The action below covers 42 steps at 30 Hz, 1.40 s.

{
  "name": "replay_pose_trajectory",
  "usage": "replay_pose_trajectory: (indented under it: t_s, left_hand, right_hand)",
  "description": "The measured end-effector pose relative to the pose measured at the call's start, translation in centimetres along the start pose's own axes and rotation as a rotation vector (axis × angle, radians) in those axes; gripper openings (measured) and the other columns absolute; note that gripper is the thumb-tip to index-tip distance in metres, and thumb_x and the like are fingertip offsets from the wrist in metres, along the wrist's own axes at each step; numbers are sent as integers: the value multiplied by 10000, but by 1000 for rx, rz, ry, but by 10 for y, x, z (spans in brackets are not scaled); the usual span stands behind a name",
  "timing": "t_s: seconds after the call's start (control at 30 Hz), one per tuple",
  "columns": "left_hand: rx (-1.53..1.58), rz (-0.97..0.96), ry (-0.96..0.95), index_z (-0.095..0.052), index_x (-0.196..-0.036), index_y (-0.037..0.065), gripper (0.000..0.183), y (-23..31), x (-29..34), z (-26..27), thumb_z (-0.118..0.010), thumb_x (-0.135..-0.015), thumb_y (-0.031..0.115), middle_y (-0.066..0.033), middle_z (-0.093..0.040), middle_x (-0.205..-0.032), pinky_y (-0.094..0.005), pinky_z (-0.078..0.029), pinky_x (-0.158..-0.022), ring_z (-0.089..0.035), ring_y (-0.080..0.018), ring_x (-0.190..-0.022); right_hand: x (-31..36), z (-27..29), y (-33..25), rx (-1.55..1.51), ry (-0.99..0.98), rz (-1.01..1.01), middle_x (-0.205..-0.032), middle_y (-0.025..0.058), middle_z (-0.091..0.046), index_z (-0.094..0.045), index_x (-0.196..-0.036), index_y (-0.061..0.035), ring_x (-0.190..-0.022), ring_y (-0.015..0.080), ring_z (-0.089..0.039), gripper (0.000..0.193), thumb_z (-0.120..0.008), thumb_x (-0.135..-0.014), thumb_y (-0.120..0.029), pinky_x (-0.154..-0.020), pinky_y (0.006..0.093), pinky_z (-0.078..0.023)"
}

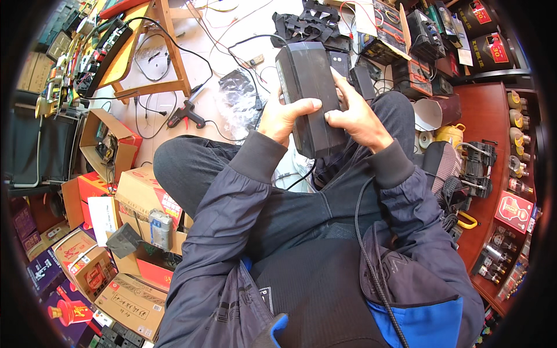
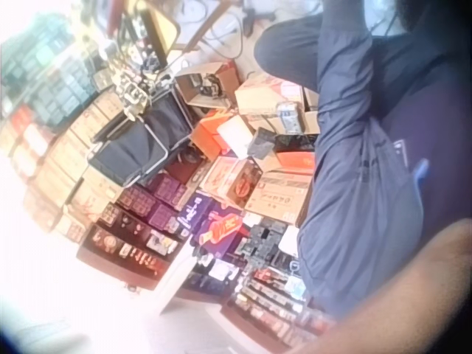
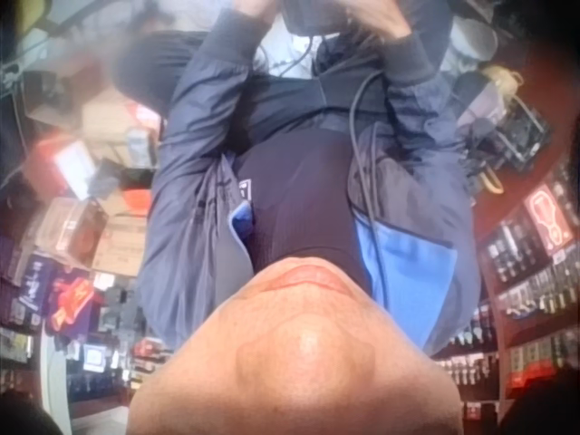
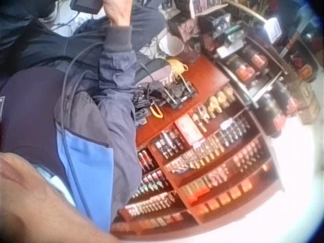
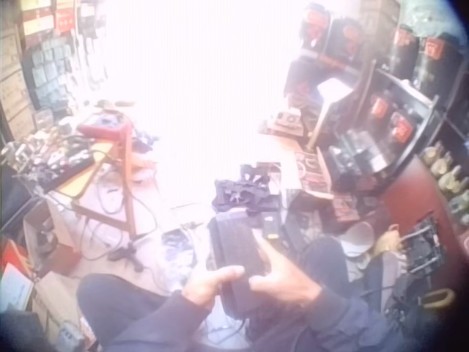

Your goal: The person removes a black electronic device from its packaging, then uses a screwdriver to pry open the casing. They separate the two halves of the device to reveal the internal circuit board and components.

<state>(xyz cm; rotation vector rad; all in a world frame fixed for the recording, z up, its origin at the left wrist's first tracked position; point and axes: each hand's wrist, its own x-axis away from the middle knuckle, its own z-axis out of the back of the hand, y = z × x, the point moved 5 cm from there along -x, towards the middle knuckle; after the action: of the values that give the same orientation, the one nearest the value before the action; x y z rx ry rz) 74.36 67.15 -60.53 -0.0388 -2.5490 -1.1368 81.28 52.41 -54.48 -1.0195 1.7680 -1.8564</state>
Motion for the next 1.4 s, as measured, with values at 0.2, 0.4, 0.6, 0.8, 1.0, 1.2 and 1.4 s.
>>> replay_pose_trajectory:
  t_s: [0.2, 0.4, 0.6, 0.8, 1.0, 1.2, 1.4]
  left_hand:
    - [25, -16, -20, -410, -1536, -2, 824, 1, 4, -3, -821, -825, 59, -147, -637, -1303, -431, -552, -1036, -657, -269, -1197]
    - [37, -29, -68, -391, -1555, 0, 858, 2, 4, -7, -820, -815, 55, -160, -625, -1339, -435, -527, -1079, -645, -282, -1229]
    - [-3, -53, -64, -413, -1529, 6, 899, 2, 1, -8, -885, -765, 39, -157, -654, -1329, -419, -553, -1051, -670, -269, -1197]
    - [-41, -70, -101, -387, -1569, 31, 903, 6, 4, -12, -847, -794, 83, -151, -600, -1385, -428, -499, -1101, -605, -264, -1280]
    - [-70, -57, -115, -391, -1574, 39, 913, 5, 5, -11, -853, -790, 116, -130, -598, -1383, -416, -482, -1114, -593, -259, -1284]
    - [7, -91, -125, -401, -1533, 23, 898, 4, 2, -11, -885, -776, 37, -137, -646, -1341, -410, -554, -1043, -661, -262, -1210]
    - [-13, -104, -117, -404, -1535, 29, 891, 4, 4, -11, -885, -784, 48, -139, -645, -1345, -418, -548, -1053, -654, -265, -1224]
  right_hand:
    - [-4, 0, 8, -47, -13, -11, -1545, 185, -513, -209, -1695, -8, -1376, 233, -537, 1000, -678, -811, -18, -1164, 350, -421]
    - [-15, 9, 0, 53, 33, 112, -1574, 205, -493, -206, -1692, 6, -1376, 238, -539, 1027, -719, -806, -74, -1157, 353, -430]
    - [-19, 12, 0, 67, 79, 99, -1546, 221, -523, -224, -1688, 10, -1327, 255, -577, 1032, -740, -802, -107, -1125, 361, -460]
    - [-30, 13, -3, 76, 93, 105, -1464, 207, -584, -265, -1678, 9, -1220, 236, -625, 1019, -728, -778, -109, -1075, 352, -493]
    - [-32, 16, -5, 95, 100, 97, -1439, 205, -600, -294, -1670, 9, -1207, 240, -629, 1017, -737, -765, -130, -1077, 361, -491]
    - [-37, 20, 0, 88, 112, 96, -1481, 266, -555, -303, -1663, 18, -1325, 316, -576, 1040, -775, -756, -171, -1140, 404, -447]
    - [-39, 22, 4, 38, 94, 91, -1493, 291, -539, -293, -1664, 23, -1368, 348, -546, 1058, -793, -757, -191, -1161, 430, -431]
